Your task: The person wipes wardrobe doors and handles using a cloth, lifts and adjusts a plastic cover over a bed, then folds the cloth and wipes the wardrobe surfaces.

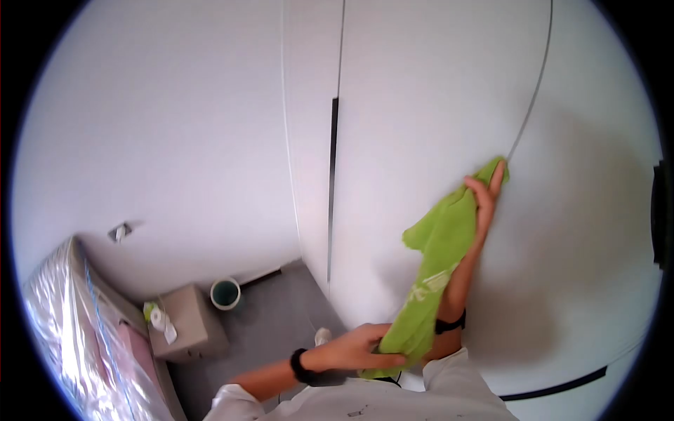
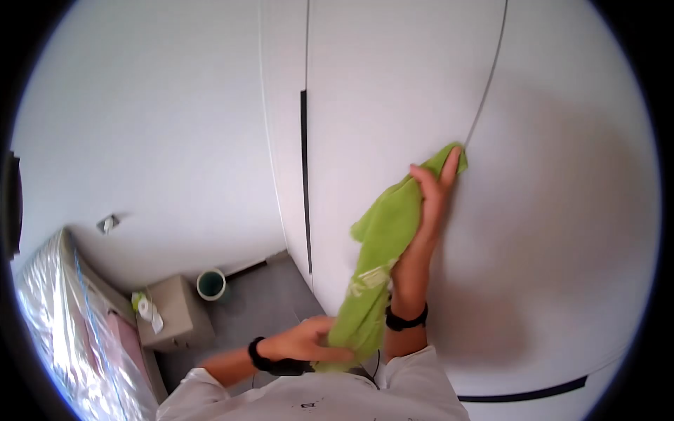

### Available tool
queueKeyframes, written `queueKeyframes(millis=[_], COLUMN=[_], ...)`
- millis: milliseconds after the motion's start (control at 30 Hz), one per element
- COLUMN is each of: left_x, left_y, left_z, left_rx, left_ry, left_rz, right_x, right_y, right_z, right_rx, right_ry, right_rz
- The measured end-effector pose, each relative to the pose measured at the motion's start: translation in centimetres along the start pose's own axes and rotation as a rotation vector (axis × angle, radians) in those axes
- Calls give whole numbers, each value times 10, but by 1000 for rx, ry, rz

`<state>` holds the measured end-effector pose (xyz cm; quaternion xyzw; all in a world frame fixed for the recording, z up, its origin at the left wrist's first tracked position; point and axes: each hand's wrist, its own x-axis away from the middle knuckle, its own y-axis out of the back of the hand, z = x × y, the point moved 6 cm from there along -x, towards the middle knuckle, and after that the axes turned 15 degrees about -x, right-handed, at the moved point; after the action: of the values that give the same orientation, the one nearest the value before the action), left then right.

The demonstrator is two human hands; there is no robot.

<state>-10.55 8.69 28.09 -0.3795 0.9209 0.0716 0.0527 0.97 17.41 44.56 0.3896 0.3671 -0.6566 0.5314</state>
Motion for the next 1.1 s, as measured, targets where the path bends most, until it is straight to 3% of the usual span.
queueKeyframes(millis=[33, 67, 167, 233, 267, 333, 367, 500, 533, 567, 667, 833, 967, 1033, 1067, 1100], left_x=[2, 1, 4, 10, 10, -2, -2, 17, 20, 18, 11, -32, -61, -69, -82, -87], left_y=[26, 54, 127, 155, 167, 198, 208, 264, 283, 298, 352, 439, 500, 524, 530, 537], left_z=[6, 8, 8, 9, 7, 7, 10, 14, 22, 24, 20, 39, 43, 58, 65, 55], left_rx=[-125, -254, -398, -395, -283, -107, -53, 14, 65, 75, 137, 369, 576, 96, 156, -139], left_ry=[41, 86, 157, 196, 151, 31, 59, 113, 125, 130, -24, -193, -362, -371, -402, -484], left_rz=[12, 15, 134, 204, 131, 3, -54, -230, -326, -286, -512, -425, -541, -709, -679, -647], right_x=[-2, -5, -11, -23, -27, -43, -50, -69, -74, -78, -80, -89, -75, -70, -67, -68], right_y=[-11, -23, -64, -95, -110, -139, -153, -202, -211, -219, -244, -268, -300, -313, -310, -315], right_z=[-19, -36, -69, -88, -102, -128, -134, -158, -161, -164, -173, -180, -184, -193, -198, -199], right_rx=[-28, 24, -110, -260, -384, -346, -306, -506, -400, -362, -321, -53, 179, 351, 365, 424], right_ry=[-11, 197, 156, 10, -78, 25, 104, -69, -19, -23, -69, -79, -158, -126, -124, -94], right_rz=[0, 23, -31, -80, -76, -69, -36, 44, 61, 45, 67, 39, 62, 77, 42, 57])
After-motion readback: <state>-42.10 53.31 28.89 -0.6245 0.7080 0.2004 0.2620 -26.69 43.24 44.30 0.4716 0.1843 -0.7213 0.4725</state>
